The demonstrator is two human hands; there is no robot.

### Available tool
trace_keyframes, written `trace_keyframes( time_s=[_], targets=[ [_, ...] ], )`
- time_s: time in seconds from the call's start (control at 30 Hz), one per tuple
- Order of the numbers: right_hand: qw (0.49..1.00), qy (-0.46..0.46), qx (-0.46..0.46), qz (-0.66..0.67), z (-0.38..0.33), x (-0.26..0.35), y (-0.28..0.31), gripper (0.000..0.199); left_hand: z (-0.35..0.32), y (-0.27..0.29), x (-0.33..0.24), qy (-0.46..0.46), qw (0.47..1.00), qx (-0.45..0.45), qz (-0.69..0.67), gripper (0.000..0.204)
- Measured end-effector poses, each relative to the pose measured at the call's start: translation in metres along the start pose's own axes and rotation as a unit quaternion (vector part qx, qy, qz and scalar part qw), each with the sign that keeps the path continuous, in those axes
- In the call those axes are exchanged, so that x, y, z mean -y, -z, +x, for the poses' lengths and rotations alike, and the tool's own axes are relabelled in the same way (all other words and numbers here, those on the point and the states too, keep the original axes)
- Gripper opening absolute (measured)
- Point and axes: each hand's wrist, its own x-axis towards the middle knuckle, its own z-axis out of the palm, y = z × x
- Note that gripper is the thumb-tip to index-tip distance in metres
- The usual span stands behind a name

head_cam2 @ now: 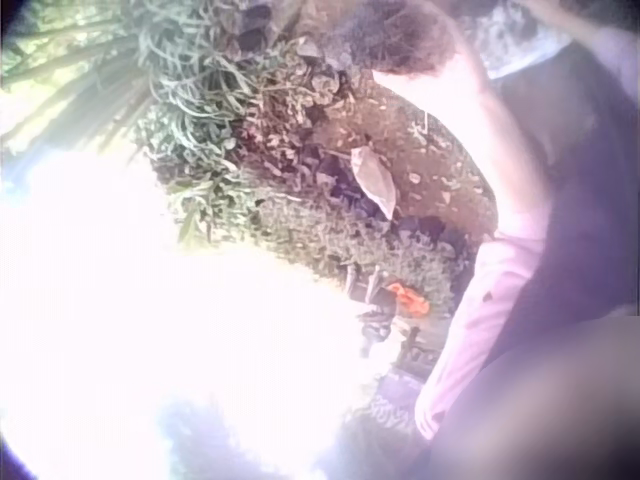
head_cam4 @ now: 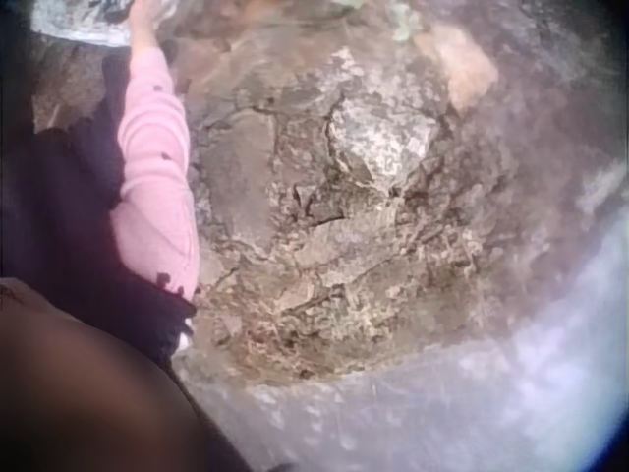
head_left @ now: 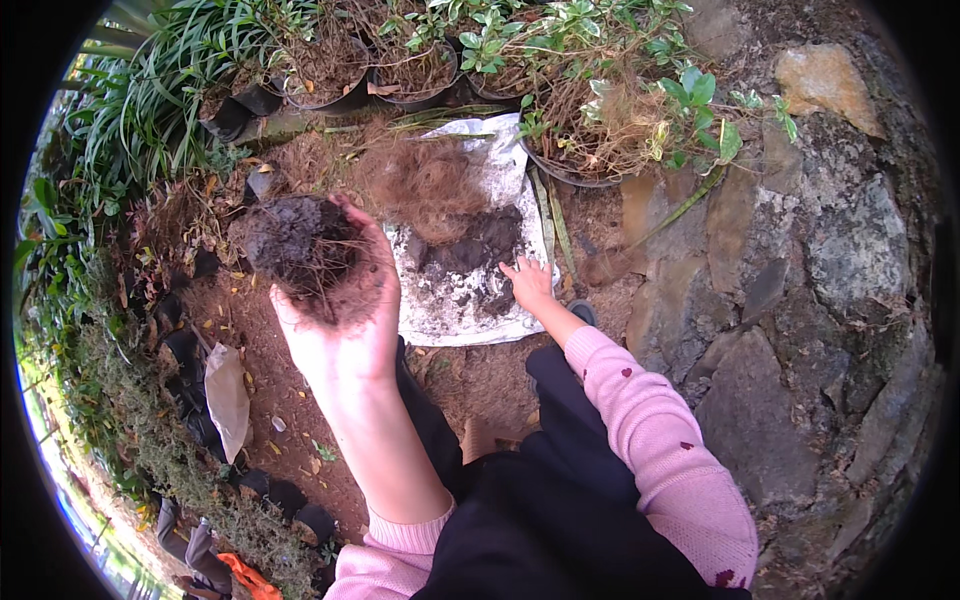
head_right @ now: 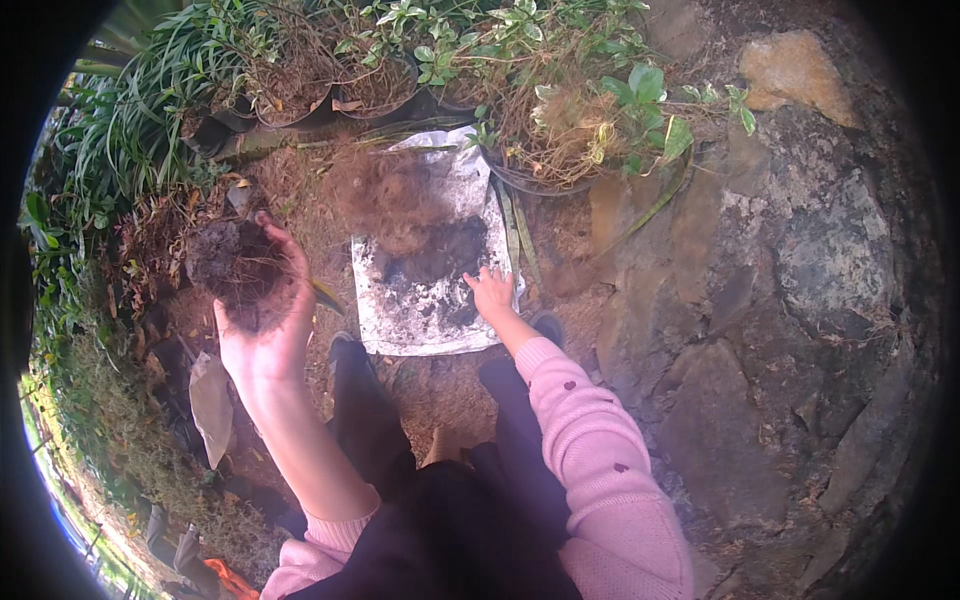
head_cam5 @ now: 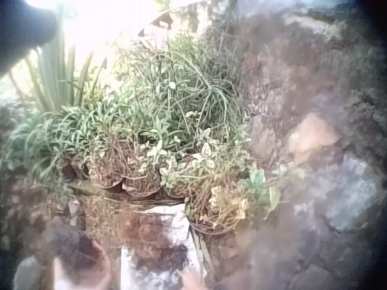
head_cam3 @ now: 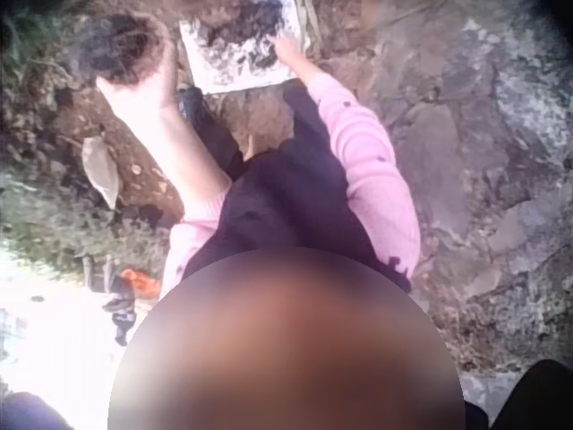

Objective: The person sits on the ground and uses their hands to remove soil from the root ball of a small plant. They repeatedly rub and pull at the soil to loosen it, occasionally shaking the root ball to dislodge dirt.

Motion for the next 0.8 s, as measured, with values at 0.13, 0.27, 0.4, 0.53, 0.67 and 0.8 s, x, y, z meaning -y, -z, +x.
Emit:
trace_keyframes(
  time_s=[0.13, 0.27, 0.4, 0.53, 0.67, 0.8],
  targets=[
    [0.997, -0.011, 0.068, 0.022, 0.015, 0.008, 0.035, 0.047, -0.004, 0.003, 0.005, -0.012, 1.0, -0.009, 0.0, 0.041],
    [0.983, -0.082, -0.086, 0.138, 0.026, -0.002, 0.057, 0.054, -0.008, 0.003, 0.009, -0.007, 1.0, -0.012, -0.015, 0.038],
    [0.985, -0.067, -0.044, 0.153, 0.042, 0.001, 0.078, 0.06, -0.012, 0.001, 0.012, -0.009, 0.999, -0.018, -0.025, 0.039],
    [0.984, -0.095, -0.038, 0.148, 0.036, 0.013, 0.079, 0.053, -0.012, 0.006, 0.013, -0.006, 1.0, -0.021, -0.019, 0.039],
    [0.979, -0.047, -0.133, 0.149, 0.023, 0.014, 0.067, 0.039, -0.012, 0.005, 0.013, 0.026, 0.999, -0.038, -0.028, 0.034],
    [0.979, 0.018, -0.147, 0.142, -0.007, 0.011, 0.064, 0.042, -0.014, 0.003, 0.013, 0.026, 0.998, -0.039, -0.039, 0.035]
  ],
)
